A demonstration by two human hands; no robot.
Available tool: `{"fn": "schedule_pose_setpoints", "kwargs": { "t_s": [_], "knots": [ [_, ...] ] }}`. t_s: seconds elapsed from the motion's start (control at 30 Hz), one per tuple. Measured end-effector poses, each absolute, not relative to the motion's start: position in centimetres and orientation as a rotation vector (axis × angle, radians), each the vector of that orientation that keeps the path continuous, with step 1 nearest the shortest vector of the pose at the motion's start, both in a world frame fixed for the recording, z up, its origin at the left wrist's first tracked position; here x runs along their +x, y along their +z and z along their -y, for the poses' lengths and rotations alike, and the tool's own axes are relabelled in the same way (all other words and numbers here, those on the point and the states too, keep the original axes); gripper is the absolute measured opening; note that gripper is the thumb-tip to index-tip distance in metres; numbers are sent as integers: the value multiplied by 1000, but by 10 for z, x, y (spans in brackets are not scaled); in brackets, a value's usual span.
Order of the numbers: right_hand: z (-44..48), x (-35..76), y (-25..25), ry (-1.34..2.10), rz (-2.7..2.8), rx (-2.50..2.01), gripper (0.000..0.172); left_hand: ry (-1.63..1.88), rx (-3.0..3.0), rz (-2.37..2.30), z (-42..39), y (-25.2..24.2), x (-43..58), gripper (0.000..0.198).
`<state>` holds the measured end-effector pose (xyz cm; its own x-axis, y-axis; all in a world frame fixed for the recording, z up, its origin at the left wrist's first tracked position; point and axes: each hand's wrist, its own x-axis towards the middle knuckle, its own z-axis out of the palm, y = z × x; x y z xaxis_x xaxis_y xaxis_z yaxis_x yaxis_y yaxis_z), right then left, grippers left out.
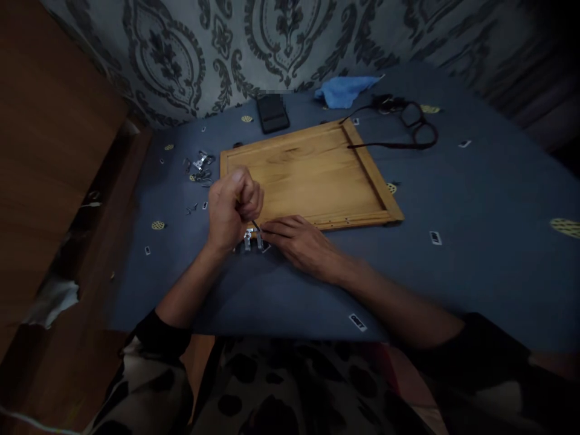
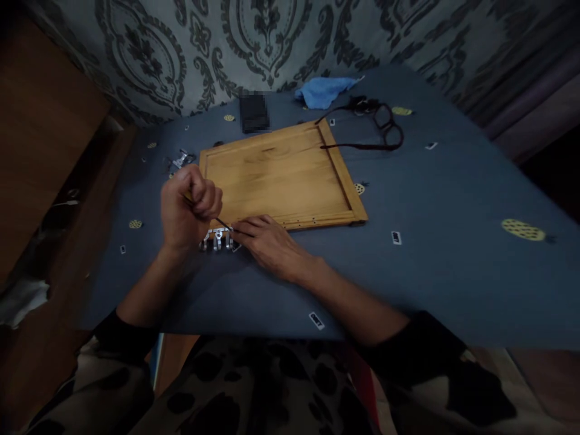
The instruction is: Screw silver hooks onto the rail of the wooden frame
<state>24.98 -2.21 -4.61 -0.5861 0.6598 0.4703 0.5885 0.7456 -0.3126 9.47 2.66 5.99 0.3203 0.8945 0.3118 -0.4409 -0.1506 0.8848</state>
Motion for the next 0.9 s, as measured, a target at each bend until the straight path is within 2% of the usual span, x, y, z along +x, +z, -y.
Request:
{"fn": "schedule_pose_setpoints", "kwargs": {
  "t_s": [0.2,0.47,0.77,0.9],
  "knots": [
    [20,252,-47,219,2388,-927,36,1400,1291,-593,-32,85,77,60],
    [22,254,-44,254,2364,-914,39,1405,1257,-738,-37,70,61,64],
    [21,256,-45,340,2190,-886,41,1558,1091,-778,-37,67,65,49],
    [24,254,-40,351,2037,-922,39,1523,1054,-710,-35,60,74,45]
  ]
}}
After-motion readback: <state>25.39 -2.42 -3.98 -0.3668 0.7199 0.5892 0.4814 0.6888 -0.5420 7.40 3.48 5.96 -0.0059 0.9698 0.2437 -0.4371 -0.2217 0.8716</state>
